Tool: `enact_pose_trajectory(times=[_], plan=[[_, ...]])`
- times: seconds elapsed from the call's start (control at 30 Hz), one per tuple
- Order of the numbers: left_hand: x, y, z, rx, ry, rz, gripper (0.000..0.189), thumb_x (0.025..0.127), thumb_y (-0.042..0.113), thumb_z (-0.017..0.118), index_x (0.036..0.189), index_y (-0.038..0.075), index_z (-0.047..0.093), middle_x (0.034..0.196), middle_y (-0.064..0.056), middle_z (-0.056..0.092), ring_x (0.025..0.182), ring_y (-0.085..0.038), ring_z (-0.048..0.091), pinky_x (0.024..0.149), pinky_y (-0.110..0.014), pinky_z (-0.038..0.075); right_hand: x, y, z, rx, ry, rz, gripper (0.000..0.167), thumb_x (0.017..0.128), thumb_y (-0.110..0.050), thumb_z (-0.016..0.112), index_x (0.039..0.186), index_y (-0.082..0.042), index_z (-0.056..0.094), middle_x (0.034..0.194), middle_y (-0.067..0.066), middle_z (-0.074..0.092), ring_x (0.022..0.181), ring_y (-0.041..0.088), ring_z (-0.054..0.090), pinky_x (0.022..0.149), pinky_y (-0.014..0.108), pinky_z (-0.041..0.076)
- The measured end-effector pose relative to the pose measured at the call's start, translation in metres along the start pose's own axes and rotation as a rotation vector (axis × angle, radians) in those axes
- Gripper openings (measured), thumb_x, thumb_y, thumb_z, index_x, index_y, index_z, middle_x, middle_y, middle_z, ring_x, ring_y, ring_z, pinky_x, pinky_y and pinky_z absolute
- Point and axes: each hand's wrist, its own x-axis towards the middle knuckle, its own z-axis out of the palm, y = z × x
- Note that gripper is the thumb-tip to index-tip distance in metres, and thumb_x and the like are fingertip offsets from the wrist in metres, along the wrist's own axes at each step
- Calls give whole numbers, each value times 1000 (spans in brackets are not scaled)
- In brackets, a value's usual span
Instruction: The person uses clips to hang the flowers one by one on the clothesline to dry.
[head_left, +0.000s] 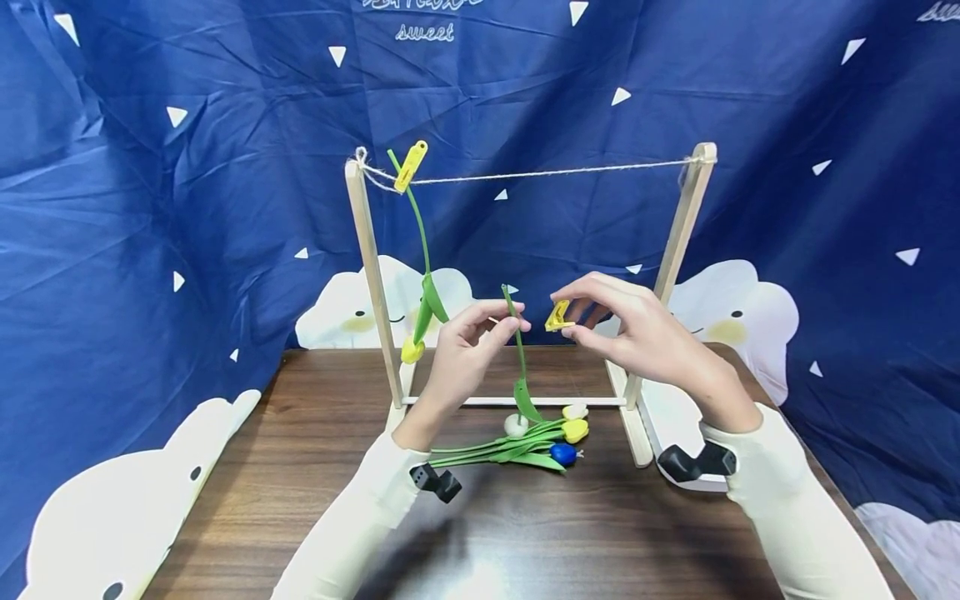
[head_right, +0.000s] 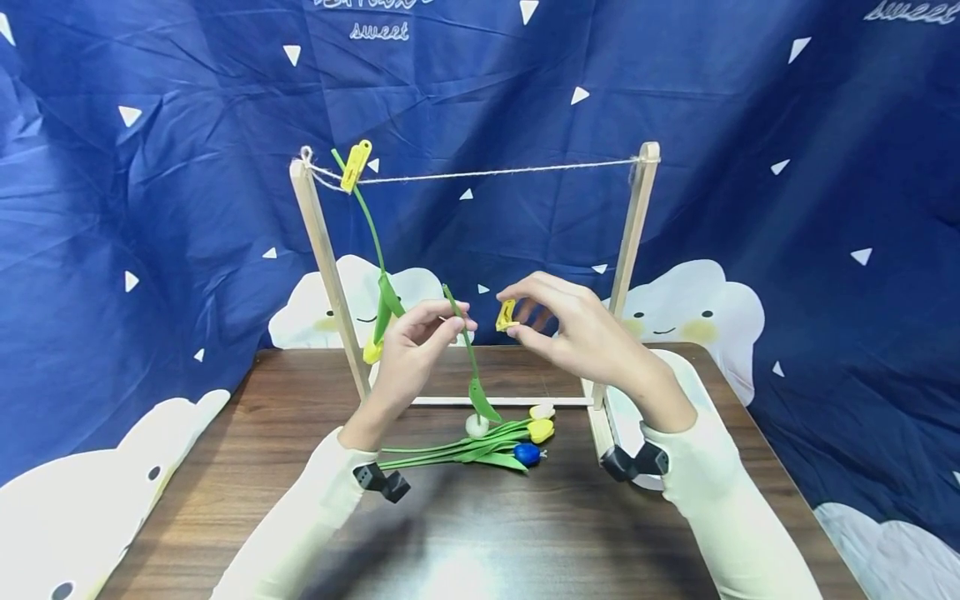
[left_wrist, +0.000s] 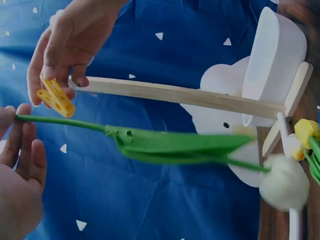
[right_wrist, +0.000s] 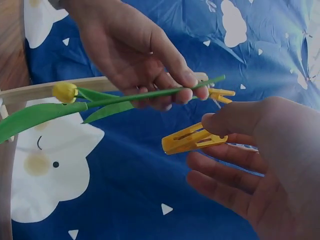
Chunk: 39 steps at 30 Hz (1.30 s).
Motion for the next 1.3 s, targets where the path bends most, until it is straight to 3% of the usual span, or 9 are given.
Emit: enact_pose_trajectory(times=[0.2,0.4,0.6,0.7,1.0,1.13,1.3], plan=[[12,5,-3,24,7,13,23,106,7,65,126,-3,71,102,-25,77,96,-16,75,83,-33,60,13,-7,-1,-16,50,-16,42,91,-3,83,130,-13,71,109,-3,75,89,10,71,78,16,53],[25,9,-5,-3,58,23,24,106,5,63,126,-6,70,101,-23,76,92,-15,74,79,-26,58,27,-12,-3,-30,72,-23,39,91,-6,83,129,-11,72,109,-2,74,90,8,68,79,16,54],[41,13,-6,-24,125,47,25,106,3,62,126,-9,69,97,5,77,90,-9,73,80,-23,58,47,-19,-5,-30,88,-37,37,93,-9,82,128,-11,72,112,0,73,91,9,69,74,17,54],[51,15,-6,-36,156,60,25,106,3,62,126,-10,69,96,12,76,90,-7,72,80,-22,57,58,-24,-7,-36,111,-40,35,94,-11,82,128,-12,73,111,1,74,90,10,69,71,18,52],[80,22,-12,-88,251,97,28,107,4,62,129,-12,67,94,13,76,86,-8,69,79,-22,53,92,-33,-16,1,192,-30,30,94,-12,83,124,-10,77,109,4,76,92,13,70,75,22,54],[89,24,-15,-117,285,98,29,107,5,62,131,-10,67,95,10,76,84,-9,69,80,-23,56,105,-38,-20,13,233,-8,29,94,-14,83,122,-11,79,105,4,77,91,12,70,77,23,54],[96,26,-17,-161,320,83,29,109,7,60,132,-9,67,92,5,72,76,-8,67,69,-21,59,120,-40,-23,51,286,31,26,93,-14,85,117,-8,81,102,6,78,89,8,68,77,21,53]])
